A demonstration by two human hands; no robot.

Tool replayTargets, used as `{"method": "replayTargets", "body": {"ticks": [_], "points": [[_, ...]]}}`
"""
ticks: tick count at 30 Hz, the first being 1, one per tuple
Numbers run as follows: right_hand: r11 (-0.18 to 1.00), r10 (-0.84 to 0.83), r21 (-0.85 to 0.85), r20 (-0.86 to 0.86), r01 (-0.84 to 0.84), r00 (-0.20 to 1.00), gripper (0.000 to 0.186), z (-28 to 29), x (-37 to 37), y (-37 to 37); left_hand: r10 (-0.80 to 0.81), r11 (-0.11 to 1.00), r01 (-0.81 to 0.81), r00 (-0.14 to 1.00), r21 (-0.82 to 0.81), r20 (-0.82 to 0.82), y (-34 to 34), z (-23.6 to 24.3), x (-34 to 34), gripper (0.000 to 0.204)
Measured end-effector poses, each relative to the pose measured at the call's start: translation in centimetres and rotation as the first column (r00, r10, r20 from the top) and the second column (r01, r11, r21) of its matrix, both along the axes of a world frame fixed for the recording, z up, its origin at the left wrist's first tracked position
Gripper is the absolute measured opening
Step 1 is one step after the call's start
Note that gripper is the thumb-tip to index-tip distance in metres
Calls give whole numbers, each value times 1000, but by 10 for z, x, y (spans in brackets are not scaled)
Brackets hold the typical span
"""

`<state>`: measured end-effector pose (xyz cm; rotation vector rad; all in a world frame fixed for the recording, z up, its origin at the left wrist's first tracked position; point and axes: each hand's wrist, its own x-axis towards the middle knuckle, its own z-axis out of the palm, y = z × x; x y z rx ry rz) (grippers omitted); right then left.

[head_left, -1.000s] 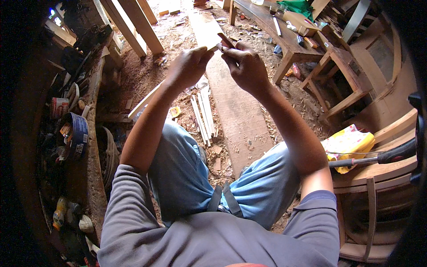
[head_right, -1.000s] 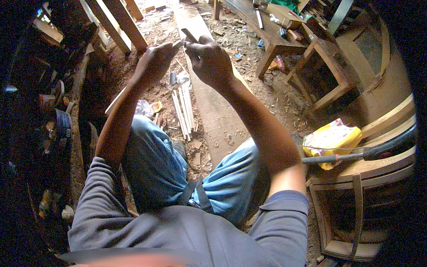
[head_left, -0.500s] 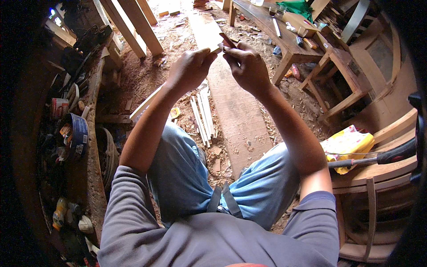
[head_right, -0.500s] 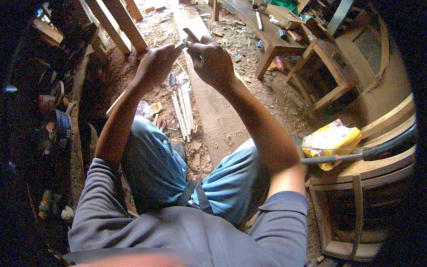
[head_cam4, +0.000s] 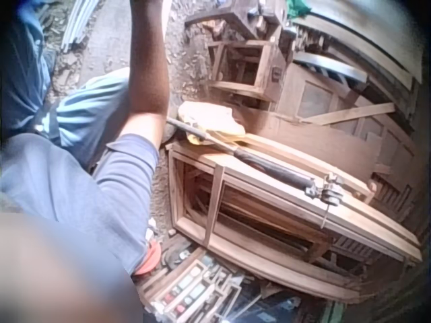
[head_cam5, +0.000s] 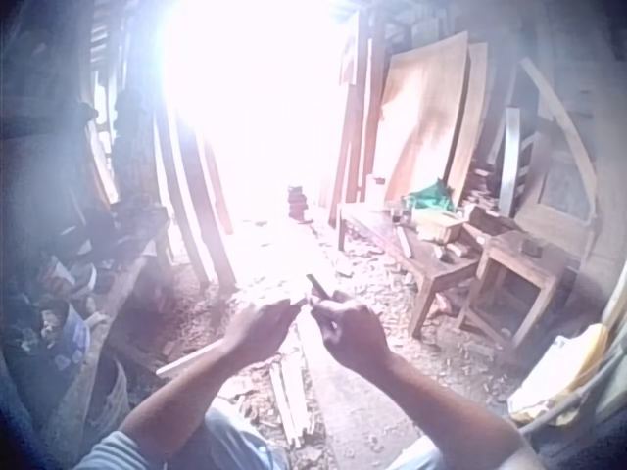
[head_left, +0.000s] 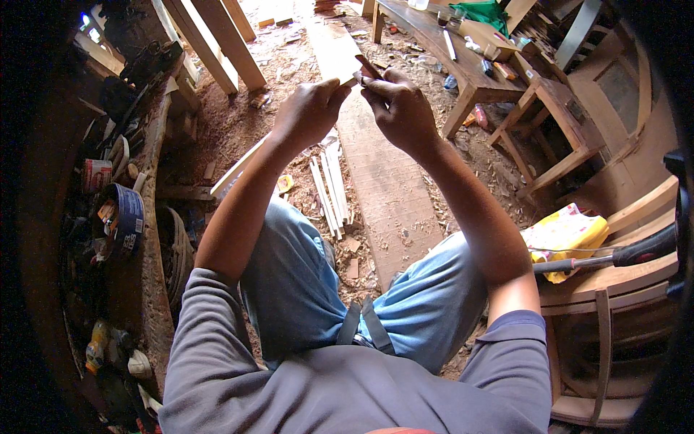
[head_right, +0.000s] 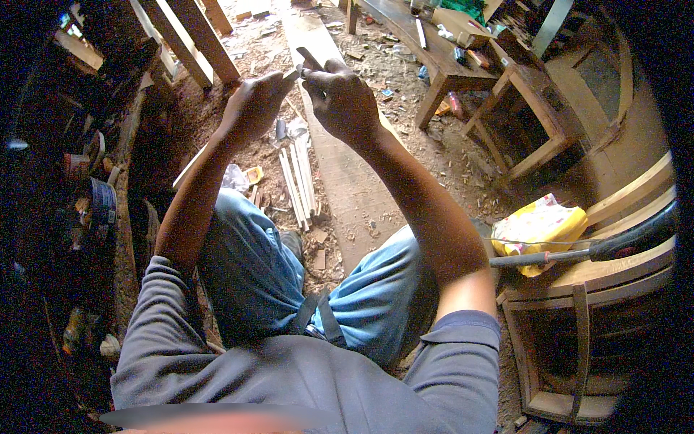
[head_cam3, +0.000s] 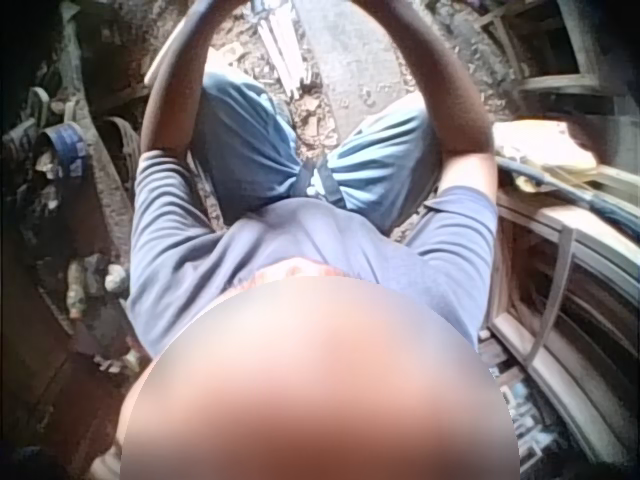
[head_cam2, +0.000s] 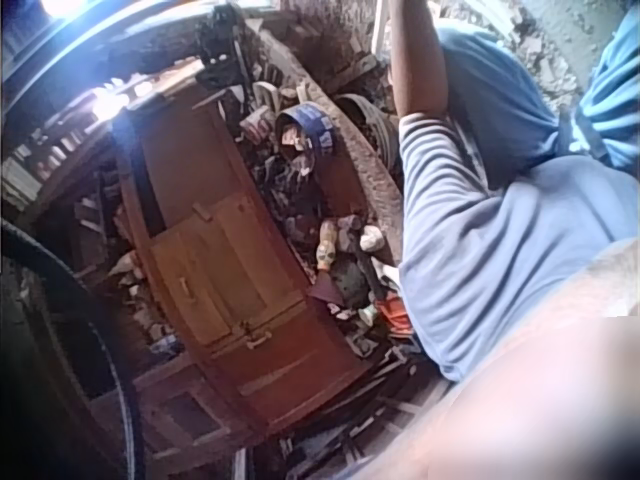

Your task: The person sits on the floor and uses a small knife to shave and shape thin wooden sticks. They hold each stick with one hand and carefully pare the edges with the other, then place the finished pieces on a pile nearby.

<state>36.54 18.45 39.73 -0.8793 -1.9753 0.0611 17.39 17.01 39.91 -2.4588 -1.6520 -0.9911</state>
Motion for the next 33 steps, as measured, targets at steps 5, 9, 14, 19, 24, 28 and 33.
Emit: {"method": "replayTargets", "body": {"ticks": [5, 9, 14, 19, 24, 28, 33], "points": [[1000, 2, -5, 19, -2, 1000, 18, -1, 1, 3, -13, 999, 14, 1000, -44, 11, 0, -2, 0, 33], [1000, 4, 10, 10, -4, 1000, 18, -3, 1, 4, -1, 1000, 1, 1000, -23, 10, 2, -4, -1, 33], [1000, -11, -15, 25, 11, 1000, 18, -2, 0, 2, -46, 999, 46, 998, 23, -32, 3, -5, -1, 33], [1000, 12, 25, -10, -11, 1000, 17, -1, 1, 2, -25, 1000, 25, 1000, -7, 14, 1, -4, 1, 34], [1000, -7, -4, 14, 7, 1000, 19, -2, 1, 3, -5, 1000, 5, 1000, 19, -10, -2, 0, 5, 35], [999, -4, 35, 12, 4, 1000, 20, -4, 0, 4, 39, 998, -38, 999, -58, 21, -5, 4, 6, 34], [998, -33, 56, 67, 30, 997, 18, -5, 0, 3, 35, 999, -36, 999, -35, -22, -3, 0, 4, 34]]}}
